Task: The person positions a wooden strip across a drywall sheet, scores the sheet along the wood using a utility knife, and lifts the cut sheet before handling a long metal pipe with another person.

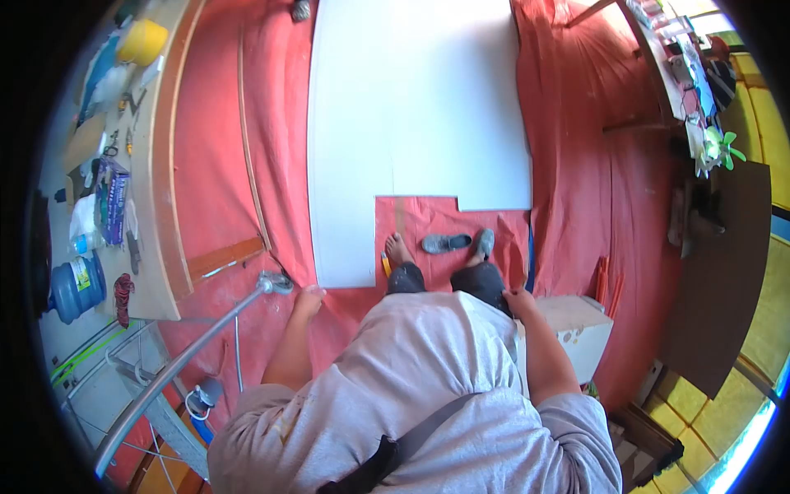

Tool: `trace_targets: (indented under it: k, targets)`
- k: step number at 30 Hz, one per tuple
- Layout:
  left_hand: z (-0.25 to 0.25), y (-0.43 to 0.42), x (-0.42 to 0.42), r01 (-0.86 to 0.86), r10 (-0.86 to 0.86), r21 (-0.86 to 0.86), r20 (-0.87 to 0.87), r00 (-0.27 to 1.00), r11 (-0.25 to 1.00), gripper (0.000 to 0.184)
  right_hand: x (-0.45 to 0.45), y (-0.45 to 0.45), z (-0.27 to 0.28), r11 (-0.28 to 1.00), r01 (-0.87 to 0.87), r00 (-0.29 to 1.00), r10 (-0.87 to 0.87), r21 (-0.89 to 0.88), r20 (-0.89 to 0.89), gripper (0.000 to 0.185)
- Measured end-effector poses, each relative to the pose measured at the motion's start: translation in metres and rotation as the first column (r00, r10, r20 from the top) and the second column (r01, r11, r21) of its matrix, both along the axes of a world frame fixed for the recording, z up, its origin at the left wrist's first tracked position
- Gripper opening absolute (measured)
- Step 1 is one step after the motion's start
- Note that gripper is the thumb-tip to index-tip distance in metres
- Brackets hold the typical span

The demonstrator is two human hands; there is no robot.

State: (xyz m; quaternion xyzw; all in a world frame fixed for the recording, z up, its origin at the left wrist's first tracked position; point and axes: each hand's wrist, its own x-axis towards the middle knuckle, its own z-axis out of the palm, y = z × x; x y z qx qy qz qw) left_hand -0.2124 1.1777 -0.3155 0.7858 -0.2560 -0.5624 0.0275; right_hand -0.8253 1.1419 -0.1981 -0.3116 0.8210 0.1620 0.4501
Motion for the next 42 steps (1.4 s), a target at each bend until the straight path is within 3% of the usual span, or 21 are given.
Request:
trace_targets:
  k: [2, 3, 5, 8, 11, 15, 18, 21, 24, 27, 31, 34, 35, 40, 42]
  targets:
    - [0.016, -0.022, -0.008, 0.126, -0.124, -0.019, 0.084, 0.989, 0.992, 0.056, 0.012, -0.019, 0.032, 0.993, 0.062, 0.998, -0.060, 0.099, -0.023, 0.049]
    - [0.023, -0.032, -0.013, 0.187, -0.183, -0.021, 0.128, 0.975, 0.982, 0.056, 0.007, -0.019, 0.027, 0.997, 0.019, 1.000, -0.018, 0.069, -0.018, 0.050]
    - [0.012, -0.037, -0.020, 0.170, -0.165, -0.033, 0.112, 0.980, 0.985, 0.057, -0.014, -0.019, 0.012, 0.998, -0.067, 0.998, 0.068, 0.019, -0.017, 0.051]
    - [-0.009, -0.043, -0.035, 0.170, -0.165, -0.051, 0.082, 0.983, 0.984, 0.059, -0.026, -0.037, 0.016, 0.996, -0.087, 0.996, 0.087, 0.003, -0.024, 0.051]
    - [-0.010, -0.051, -0.059, 0.139, -0.140, 0.039, 0.017, 0.990, 0.989, 0.058, -0.041, -0.050, 0.011, 0.998, -0.044, 0.999, 0.045, -0.040, 0.003, 0.051]
    - [-0.025, -0.051, -0.088, 0.262, -0.261, -0.002, 0.061, 0.963, 0.965, 0.056, -0.071, -0.067, 0.000, 0.996, -0.034, 0.998, 0.038, -0.082, 0.047, 0.049]
    - [-0.002, -0.054, -0.120, 0.209, -0.212, 0.060, 0.053, 0.976, 0.976, 0.061, -0.102, -0.080, -0.011, 0.994, -0.027, 0.996, 0.035, -0.101, 0.077, 0.050]
    - [0.030, -0.050, -0.165, 0.014, -0.020, 0.144, 0.037, 0.999, 0.989, 0.060, -0.146, -0.098, -0.028, 0.993, -0.028, 0.993, 0.041, -0.112, 0.115, 0.057]
    - [0.037, -0.032, -0.212, 0.004, -0.008, 0.141, 0.026, 1.000, 0.990, 0.056, -0.193, -0.127, -0.036, 0.996, -0.007, 0.984, 0.023, -0.089, 0.177, 0.057]
    - [0.025, 0.007, -0.260, -0.110, 0.118, 0.110, -0.067, 0.991, 0.988, 0.051, -0.239, -0.141, -0.038, 0.999, -0.010, 0.968, 0.019, -0.037, 0.251, 0.058]
    - [0.042, 0.021, -0.333, 0.023, -0.015, -0.089, 0.091, 0.996, 0.996, 0.052, -0.309, -0.158, -0.041, 1.000, 0.013, 0.966, -0.017, 0.018, 0.258, 0.060]
    - [0.066, 0.012, -0.369, 0.208, -0.200, -0.038, 0.157, 0.967, 0.977, 0.059, -0.342, -0.164, -0.049, 0.991, 0.120, 0.957, -0.133, 0.065, 0.259, 0.060]
    - [0.060, 0.012, -0.373, 0.127, -0.118, -0.070, 0.127, 0.985, 0.989, 0.062, -0.348, -0.169, -0.054, 0.985, 0.156, 0.954, -0.169, 0.071, 0.249, 0.060]
    - [0.046, 0.029, -0.392, -0.216, 0.220, -0.138, 0.017, 0.975, 0.967, 0.070, -0.332, -0.186, -0.047, 0.994, -0.074, 0.957, 0.046, 0.086, 0.285, 0.061]
    - [0.027, 0.044, -0.398, -0.257, 0.256, -0.149, -0.026, 0.966, 0.955, 0.069, -0.314, -0.202, -0.043, 0.987, -0.152, 0.938, 0.127, 0.053, 0.324, 0.058]
